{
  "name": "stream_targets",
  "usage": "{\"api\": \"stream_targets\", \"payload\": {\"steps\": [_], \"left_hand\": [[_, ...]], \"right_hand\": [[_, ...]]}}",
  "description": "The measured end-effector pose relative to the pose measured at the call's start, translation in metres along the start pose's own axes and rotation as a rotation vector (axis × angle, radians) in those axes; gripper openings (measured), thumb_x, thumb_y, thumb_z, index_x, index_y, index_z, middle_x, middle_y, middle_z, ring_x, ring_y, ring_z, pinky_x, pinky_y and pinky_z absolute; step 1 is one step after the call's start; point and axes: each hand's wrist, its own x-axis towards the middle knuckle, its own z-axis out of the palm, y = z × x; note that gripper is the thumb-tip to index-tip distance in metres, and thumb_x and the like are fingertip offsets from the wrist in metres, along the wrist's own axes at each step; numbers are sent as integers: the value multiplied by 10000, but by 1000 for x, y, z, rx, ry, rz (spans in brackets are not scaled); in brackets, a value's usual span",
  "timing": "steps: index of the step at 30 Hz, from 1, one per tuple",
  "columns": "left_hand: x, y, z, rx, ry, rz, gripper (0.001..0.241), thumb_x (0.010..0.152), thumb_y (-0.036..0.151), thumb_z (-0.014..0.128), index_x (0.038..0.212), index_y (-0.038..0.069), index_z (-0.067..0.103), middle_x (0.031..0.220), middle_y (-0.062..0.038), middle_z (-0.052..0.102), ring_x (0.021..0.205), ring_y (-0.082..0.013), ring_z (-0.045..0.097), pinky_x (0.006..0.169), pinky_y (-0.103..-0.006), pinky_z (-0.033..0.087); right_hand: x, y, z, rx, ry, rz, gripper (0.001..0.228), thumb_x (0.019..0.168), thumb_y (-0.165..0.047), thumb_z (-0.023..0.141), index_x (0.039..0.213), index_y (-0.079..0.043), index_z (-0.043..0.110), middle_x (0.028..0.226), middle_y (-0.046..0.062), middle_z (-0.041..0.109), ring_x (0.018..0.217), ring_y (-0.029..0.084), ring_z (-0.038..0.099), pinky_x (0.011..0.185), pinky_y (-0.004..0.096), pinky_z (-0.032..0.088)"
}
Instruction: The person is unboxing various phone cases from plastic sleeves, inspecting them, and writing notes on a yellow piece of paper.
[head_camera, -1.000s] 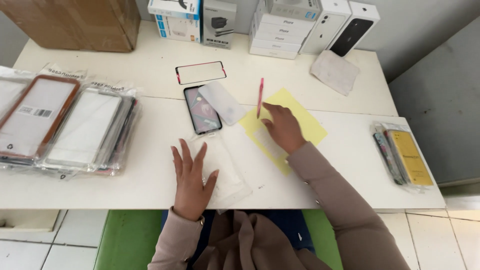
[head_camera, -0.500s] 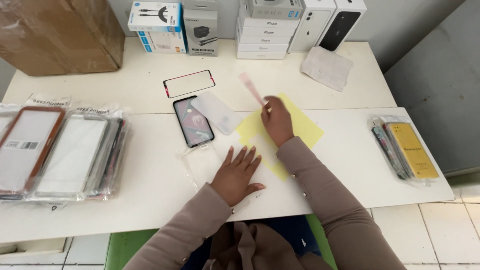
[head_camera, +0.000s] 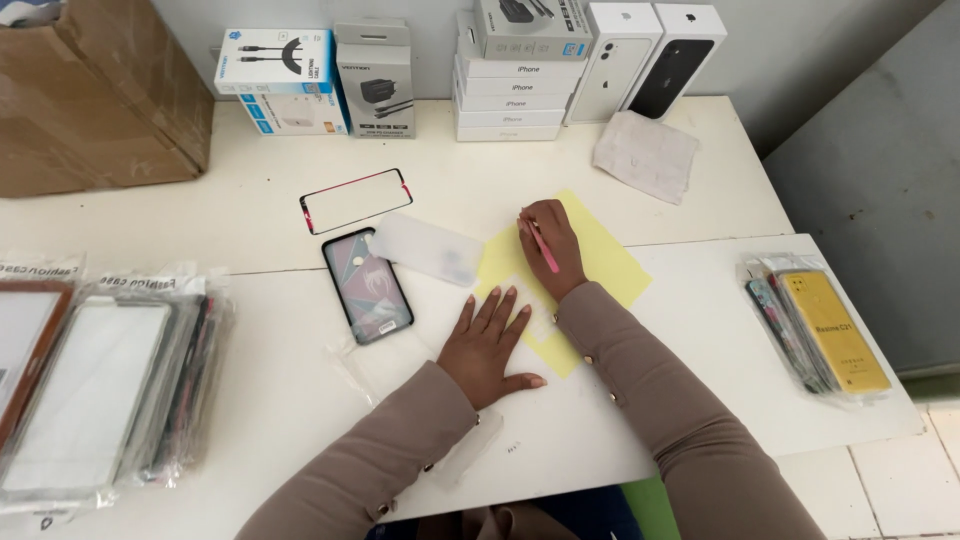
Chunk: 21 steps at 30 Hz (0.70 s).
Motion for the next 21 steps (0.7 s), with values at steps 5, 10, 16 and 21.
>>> {"api": "stream_targets", "payload": {"steps": [5, 10, 16, 21], "left_hand": [[0, 0, -2, -42, 8, 2, 1016, 913, 807, 217, 1635, 107, 76, 1703, -190, -5, 1570, -366, -58, 1250, -555, -92], [0, -1, 0, -52, 40, -1, 999, 927, 793, 232, 1632, 97, 100, 1699, -200, 18, 1569, -371, -42, 1248, -563, -82], [4, -4, 9, -68, 78, 9, 998, 922, 794, 240, 1627, 98, 114, 1690, -207, 42, 1565, -388, -25, 1246, -575, -72], [5, -2, 16, -61, 148, 0, 928, 947, 755, 287, 1612, 116, 181, 1664, -196, 106, 1551, -405, 30, 1244, -601, -22]], "right_hand": [[3, 0, -3, 128, 37, 31, 72, 958, 11, 689, 1003, -25, 646, 1085, 142, 627, 1045, 346, 691, 848, 383, 602], [-4, 4, 3, 448, 218, 477, 246, 921, -46, 785, 909, -19, 541, 898, 168, 687, 780, 170, 697, 696, 270, 577], [-20, -30, -1, 614, -1, 681, 362, 880, -15, 783, 824, -52, 427, 562, 132, 615, 457, 151, 654, 437, 198, 519], [-38, 3, 16, 364, -50, 420, 372, 865, -115, 830, 722, -35, 496, 500, 134, 558, 428, 176, 636, 410, 223, 430]]}}
